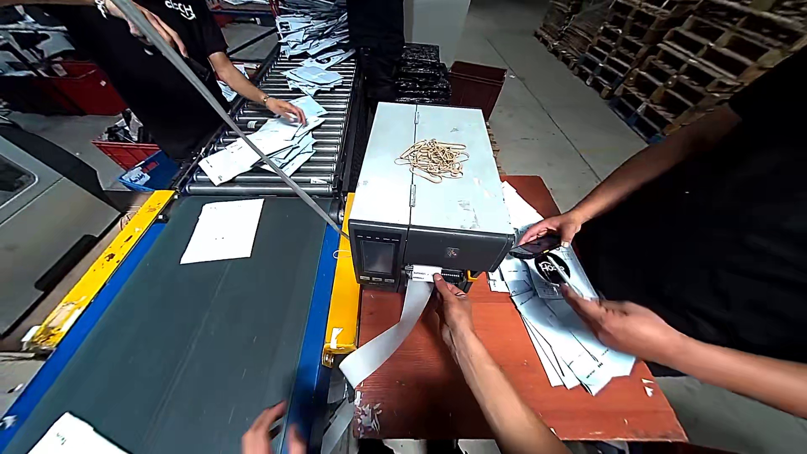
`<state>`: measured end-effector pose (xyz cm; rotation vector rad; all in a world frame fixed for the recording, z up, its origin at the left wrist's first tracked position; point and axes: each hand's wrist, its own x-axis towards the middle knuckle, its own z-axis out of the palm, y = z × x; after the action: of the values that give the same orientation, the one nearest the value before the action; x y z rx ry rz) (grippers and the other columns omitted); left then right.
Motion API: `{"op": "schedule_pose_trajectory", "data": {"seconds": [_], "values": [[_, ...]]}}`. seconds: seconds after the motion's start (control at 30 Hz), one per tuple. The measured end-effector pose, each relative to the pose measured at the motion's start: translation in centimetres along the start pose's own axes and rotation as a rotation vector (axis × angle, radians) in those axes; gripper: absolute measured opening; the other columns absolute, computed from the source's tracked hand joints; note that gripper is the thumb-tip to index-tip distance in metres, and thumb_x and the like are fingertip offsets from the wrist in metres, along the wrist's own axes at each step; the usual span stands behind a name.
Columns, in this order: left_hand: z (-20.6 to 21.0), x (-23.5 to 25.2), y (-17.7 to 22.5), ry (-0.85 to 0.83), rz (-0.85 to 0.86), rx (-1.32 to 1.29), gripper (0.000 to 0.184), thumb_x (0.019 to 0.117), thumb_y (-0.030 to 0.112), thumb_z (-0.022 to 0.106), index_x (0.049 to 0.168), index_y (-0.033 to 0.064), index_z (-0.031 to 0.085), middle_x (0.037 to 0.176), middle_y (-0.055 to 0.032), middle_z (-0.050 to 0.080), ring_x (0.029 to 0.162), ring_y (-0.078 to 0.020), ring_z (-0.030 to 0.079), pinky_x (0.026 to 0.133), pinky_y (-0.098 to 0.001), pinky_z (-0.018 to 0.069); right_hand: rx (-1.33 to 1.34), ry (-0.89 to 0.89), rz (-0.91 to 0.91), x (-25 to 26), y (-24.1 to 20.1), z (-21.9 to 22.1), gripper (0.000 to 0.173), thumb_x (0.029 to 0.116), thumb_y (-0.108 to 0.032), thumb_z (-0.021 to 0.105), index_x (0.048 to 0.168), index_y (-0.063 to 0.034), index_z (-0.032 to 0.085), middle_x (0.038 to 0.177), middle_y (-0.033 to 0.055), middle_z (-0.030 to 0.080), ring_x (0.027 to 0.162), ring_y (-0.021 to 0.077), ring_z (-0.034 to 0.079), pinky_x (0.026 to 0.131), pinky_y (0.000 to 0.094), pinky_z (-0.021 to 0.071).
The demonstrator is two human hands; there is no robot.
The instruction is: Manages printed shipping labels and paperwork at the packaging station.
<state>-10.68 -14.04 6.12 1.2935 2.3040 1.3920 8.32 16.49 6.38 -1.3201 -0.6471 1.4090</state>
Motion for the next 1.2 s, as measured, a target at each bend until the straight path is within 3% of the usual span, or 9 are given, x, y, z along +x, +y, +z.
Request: {"op": "schedule_pose_trajectory", "data": {"seconds": [0.07, 0.23, 0.47, 0.57, 0.63, 0.73, 0.87, 1.13, 1.2], "values": [[3.6, 0.5, 2.4, -0.094, 0.028, -0.057, 0.032, 0.0923, 0.000, 0.058, 0.122, -0.0122, 0.061, 0.121, -0.0293, 0.063, 0.111, -0.0349, 0.066, 0.092, -0.0470, 0.0576, 0.055, -0.056, -0.021, -0.8, -0.5, 0.2, 0.023, 0.0987, -0.017, 0.069, 0.080, -0.0030, 0.068, 0.062, 0.0029, 0.059, 0.052, 0.0083, 0.051, 0.051, 0.0237, 0.0455], [10.6, 0.2, 5.7, -0.295, 0.032, -0.200, 0.023, 0.0922, 0.001, 0.059, 0.112, -0.0036, 0.069, 0.106, -0.0147, 0.071, 0.094, -0.0185, 0.071, 0.086, -0.0354, 0.0600, -0.145, -0.288, -0.115, -4.2, -0.3, -4.8, 0.022, 0.0961, -0.014, 0.069, 0.076, -0.0056, 0.064, 0.062, -0.0020, 0.052, 0.054, 0.0064, 0.045, 0.054, 0.0242, 0.0388], [15.9, -1.3, 5.2, -0.478, -0.278, -0.448, 0.025, 0.1012, 0.008, 0.048, 0.113, -0.0022, 0.068, 0.099, -0.0080, 0.073, 0.091, -0.0143, 0.072, 0.087, -0.0330, 0.0603, -0.228, -0.344, -0.071, -9.5, 2.4, -13.5, 0.017, 0.0929, -0.014, 0.071, 0.077, -0.0082, 0.067, 0.061, -0.0069, 0.054, 0.055, 0.0013, 0.046, 0.054, 0.0196, 0.0379], [16.0, -0.9, 6.2, -0.550, -0.356, -0.643, 0.032, 0.1075, 0.015, 0.041, 0.119, -0.0037, 0.064, 0.105, -0.0076, 0.073, 0.093, -0.0148, 0.072, 0.084, -0.0317, 0.0611, -0.214, -0.370, -0.111, -10.5, 3.0, -15.2, 0.015, 0.0906, -0.013, 0.072, 0.077, -0.0102, 0.068, 0.059, -0.0102, 0.054, 0.054, -0.0016, 0.048, 0.053, 0.0175, 0.0391], [15.7, -0.7, 7.1, -0.629, -0.304, -0.781, 0.036, 0.1033, 0.019, 0.052, 0.128, -0.0049, 0.061, 0.119, -0.0114, 0.070, 0.099, -0.0168, 0.070, 0.086, -0.0329, 0.0603, -0.225, -0.409, -0.134, -10.8, 3.2, -16.0, 0.013, 0.0908, -0.013, 0.073, 0.079, -0.0097, 0.069, 0.060, -0.0110, 0.053, 0.054, -0.0028, 0.047, 0.053, 0.0165, 0.0389], [15.9, -0.7, 8.5, -0.555, -0.284, -0.901, 0.019, 0.0909, 0.005, 0.070, 0.108, -0.0044, 0.072, 0.112, -0.0134, 0.073, 0.097, -0.0168, 0.071, 0.086, -0.0302, 0.0608, -0.244, -0.451, -0.173, -11.0, 3.2, -16.7, 0.013, 0.0905, -0.016, 0.075, 0.081, -0.0100, 0.069, 0.059, -0.0124, 0.051, 0.052, -0.0043, 0.043, 0.050, 0.0153, 0.0348], [15.8, -0.6, 8.4, -0.493, -0.196, -0.839, 0.007, 0.0909, 0.004, 0.068, 0.090, 0.0013, 0.074, 0.104, -0.0093, 0.074, 0.099, -0.0153, 0.070, 0.088, -0.0278, 0.0589, -0.276, -0.501, -0.182, -11.4, 3.2, -17.2, 0.013, 0.0900, -0.018, 0.076, 0.083, -0.0094, 0.070, 0.060, -0.0125, 0.052, 0.052, -0.0050, 0.044, 0.050, 0.0149, 0.0350], [12.9, 0.0, 8.9, -0.623, -0.076, -0.709, 0.024, 0.1049, 0.009, 0.044, 0.104, 0.0001, 0.066, 0.116, -0.0100, 0.070, 0.114, -0.0189, 0.065, 0.102, -0.0354, 0.0543, -0.405, -0.584, -0.194, -12.1, 1.6, -16.4, 0.016, 0.0902, -0.023, 0.077, 0.084, -0.0103, 0.070, 0.059, -0.0123, 0.050, 0.052, -0.0037, 0.042, 0.050, 0.0163, 0.0341], [12.3, 0.2, 9.3, -0.632, -0.089, -0.647, 0.025, 0.1043, 0.016, 0.050, 0.113, -0.0009, 0.067, 0.119, -0.0097, 0.070, 0.113, -0.0179, 0.066, 0.096, -0.0343, 0.0568, -0.532, -0.622, -0.263, -12.0, 0.6, -16.3, 0.021, 0.0907, -0.029, 0.077, 0.084, -0.0105, 0.071, 0.060, -0.0115, 0.050, 0.053, -0.0033, 0.042, 0.051, 0.0168, 0.0347]]}}
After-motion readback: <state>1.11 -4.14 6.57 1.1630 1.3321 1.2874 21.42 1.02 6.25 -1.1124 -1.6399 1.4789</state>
